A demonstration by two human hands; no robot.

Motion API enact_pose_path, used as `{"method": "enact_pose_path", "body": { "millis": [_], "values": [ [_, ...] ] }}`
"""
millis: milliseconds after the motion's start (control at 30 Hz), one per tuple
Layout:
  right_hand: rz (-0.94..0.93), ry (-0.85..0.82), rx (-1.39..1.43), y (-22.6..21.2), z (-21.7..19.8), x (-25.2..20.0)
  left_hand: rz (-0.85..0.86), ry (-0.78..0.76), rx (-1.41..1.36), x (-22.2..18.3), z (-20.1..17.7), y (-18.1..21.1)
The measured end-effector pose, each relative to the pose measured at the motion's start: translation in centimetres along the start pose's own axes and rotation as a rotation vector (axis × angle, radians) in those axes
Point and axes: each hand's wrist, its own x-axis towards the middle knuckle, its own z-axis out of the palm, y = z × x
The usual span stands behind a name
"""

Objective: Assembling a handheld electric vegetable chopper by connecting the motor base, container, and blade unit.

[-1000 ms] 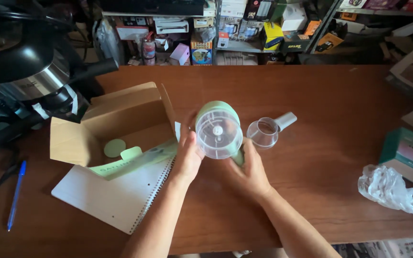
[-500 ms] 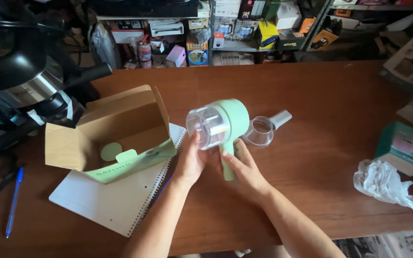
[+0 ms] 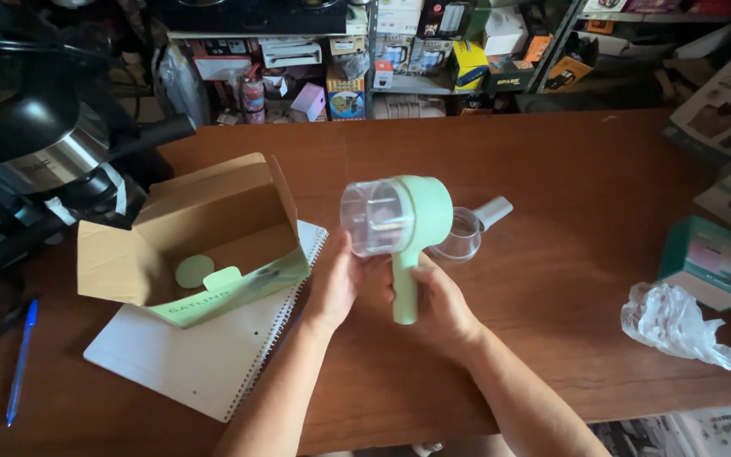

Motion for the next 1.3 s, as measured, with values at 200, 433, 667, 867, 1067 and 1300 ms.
{"method": "enact_pose_path", "body": {
  "millis": [200,433,667,867,1067,1300],
  "values": [
    [-0.136,0.089,-0.271,-1.4,1.2,-0.6,0.024,0.006,-0.032,2.0,-4.9,-2.6],
    [-0.508,0.209,-0.986,-0.3,-0.6,-0.1,0.036,-0.051,-0.057,1.2,-5.1,-2.5],
    [-0.387,0.002,-0.847,-0.7,-1.4,0.2,0.197,-0.106,0.097,0.6,-2.5,-0.7],
    [-0.200,0.063,-0.374,0.8,-3.9,0.2,0.374,-0.156,0.469,-0.6,-1.2,-0.2],
    [0.072,-0.246,0.446,-2.6,-5.3,1.4,0.376,-0.182,0.506,-1.5,-1.6,-0.9],
    [0.088,-0.308,0.483,-2.9,-3.7,2.3,0.674,-0.245,0.757,-2.8,1.3,-0.2]
  ]
}}
